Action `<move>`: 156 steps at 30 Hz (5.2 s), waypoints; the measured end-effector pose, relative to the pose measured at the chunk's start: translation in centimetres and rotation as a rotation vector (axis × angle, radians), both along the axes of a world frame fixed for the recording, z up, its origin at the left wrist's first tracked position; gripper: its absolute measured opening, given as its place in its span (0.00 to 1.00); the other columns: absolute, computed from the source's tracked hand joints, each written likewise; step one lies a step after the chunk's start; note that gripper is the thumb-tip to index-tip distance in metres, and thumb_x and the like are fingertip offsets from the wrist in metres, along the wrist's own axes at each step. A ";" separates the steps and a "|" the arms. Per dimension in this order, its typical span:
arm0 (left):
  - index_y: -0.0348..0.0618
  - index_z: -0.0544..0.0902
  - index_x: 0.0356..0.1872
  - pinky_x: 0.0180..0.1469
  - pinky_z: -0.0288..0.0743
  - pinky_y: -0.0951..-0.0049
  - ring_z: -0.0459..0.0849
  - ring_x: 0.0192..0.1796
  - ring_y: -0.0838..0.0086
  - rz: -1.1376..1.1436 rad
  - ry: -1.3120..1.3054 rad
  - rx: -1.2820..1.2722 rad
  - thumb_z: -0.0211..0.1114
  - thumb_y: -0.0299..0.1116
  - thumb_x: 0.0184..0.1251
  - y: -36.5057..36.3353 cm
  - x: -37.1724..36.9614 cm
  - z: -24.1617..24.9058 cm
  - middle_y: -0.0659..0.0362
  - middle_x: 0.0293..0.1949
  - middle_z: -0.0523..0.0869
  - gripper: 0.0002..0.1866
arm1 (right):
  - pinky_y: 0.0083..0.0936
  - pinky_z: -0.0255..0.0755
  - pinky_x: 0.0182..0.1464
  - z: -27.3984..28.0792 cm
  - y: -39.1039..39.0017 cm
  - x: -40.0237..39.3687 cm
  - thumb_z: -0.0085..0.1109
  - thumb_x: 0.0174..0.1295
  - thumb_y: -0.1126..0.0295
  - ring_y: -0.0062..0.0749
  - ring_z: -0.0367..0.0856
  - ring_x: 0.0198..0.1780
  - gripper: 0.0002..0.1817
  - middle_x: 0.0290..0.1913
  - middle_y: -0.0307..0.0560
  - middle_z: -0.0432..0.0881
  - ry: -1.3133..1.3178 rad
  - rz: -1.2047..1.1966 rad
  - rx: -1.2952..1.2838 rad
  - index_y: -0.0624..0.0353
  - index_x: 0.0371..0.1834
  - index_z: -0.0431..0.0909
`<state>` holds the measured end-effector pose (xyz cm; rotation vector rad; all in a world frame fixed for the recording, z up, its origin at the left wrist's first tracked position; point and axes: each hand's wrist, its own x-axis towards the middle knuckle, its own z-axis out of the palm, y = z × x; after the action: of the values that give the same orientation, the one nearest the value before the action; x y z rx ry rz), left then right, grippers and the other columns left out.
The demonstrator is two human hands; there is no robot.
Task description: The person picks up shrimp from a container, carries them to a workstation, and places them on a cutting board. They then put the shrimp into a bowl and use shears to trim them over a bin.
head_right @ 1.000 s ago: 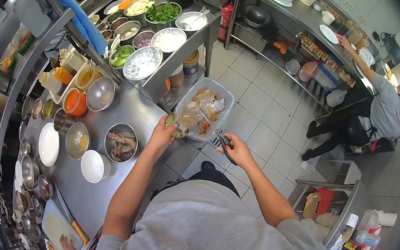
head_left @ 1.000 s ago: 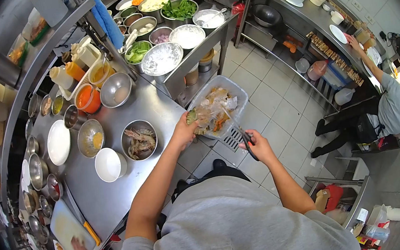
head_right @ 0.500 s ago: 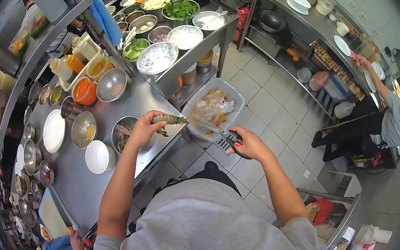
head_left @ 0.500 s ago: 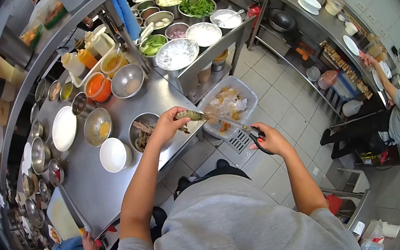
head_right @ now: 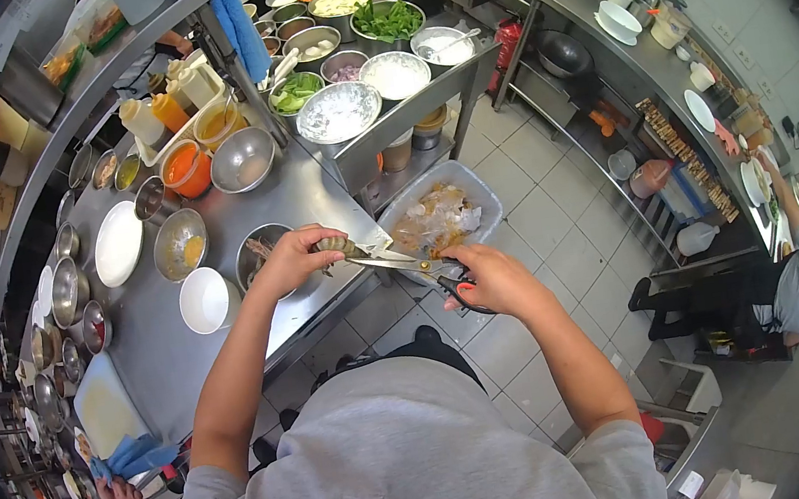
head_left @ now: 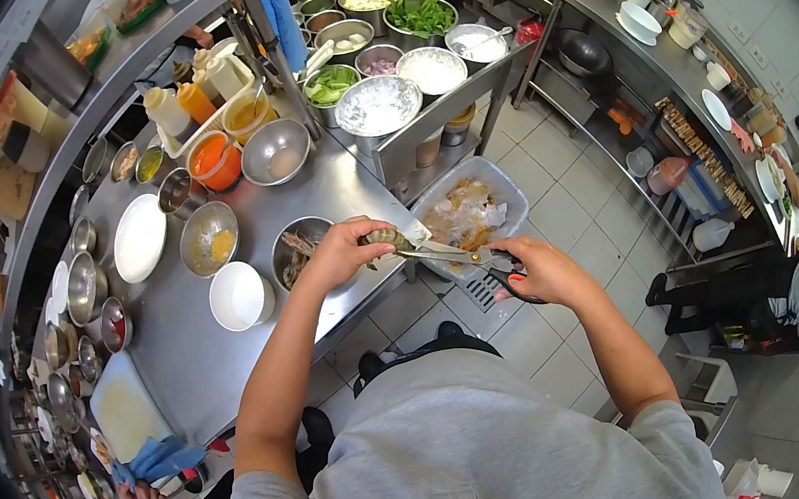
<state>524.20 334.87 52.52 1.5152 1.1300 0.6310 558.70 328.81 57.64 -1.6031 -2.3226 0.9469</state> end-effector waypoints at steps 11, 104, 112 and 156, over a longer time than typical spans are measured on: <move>0.45 0.87 0.52 0.44 0.75 0.73 0.82 0.38 0.75 -0.206 0.121 0.202 0.74 0.32 0.61 -0.4 0.2 4.8 0.60 0.37 0.85 0.17 | 0.20 0.73 0.41 1.5 1.6 2.5 0.75 0.58 0.53 0.19 0.74 0.39 0.38 0.38 0.32 0.77 0.464 0.160 -0.729 0.52 0.69 0.71; 0.39 0.85 0.53 0.39 0.78 0.81 0.83 0.35 0.83 -0.216 -0.206 -0.264 0.68 0.30 0.70 -1.1 0.7 5.8 0.64 0.33 0.86 0.14 | 0.17 0.73 0.36 -2.2 0.6 2.2 0.78 0.49 0.54 0.19 0.72 0.36 0.50 0.39 0.34 0.71 0.700 0.311 -1.127 0.62 0.73 0.61; 0.39 0.85 0.52 0.37 0.78 0.79 0.82 0.34 0.83 -0.226 -0.189 -0.207 0.69 0.33 0.69 -1.5 1.4 6.5 0.63 0.34 0.85 0.14 | 0.15 0.64 0.31 -3.5 -0.6 0.2 0.70 0.50 0.33 0.17 0.70 0.29 0.54 0.35 0.33 0.72 0.988 0.312 -1.046 0.62 0.71 0.64; 0.37 0.87 0.49 0.35 0.78 0.80 0.84 0.33 0.81 -0.202 -0.257 -0.188 0.70 0.29 0.67 -1.3 0.8 8.4 0.61 0.35 0.87 0.12 | 0.16 0.70 0.34 -1.5 0.4 0.3 0.66 0.54 0.66 0.18 0.70 0.34 0.36 0.37 0.35 0.70 0.855 0.300 -1.047 0.60 0.69 0.67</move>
<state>525.05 333.59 60.87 1.3241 0.8054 0.5462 558.98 329.17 56.16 -0.6649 -1.4691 2.5391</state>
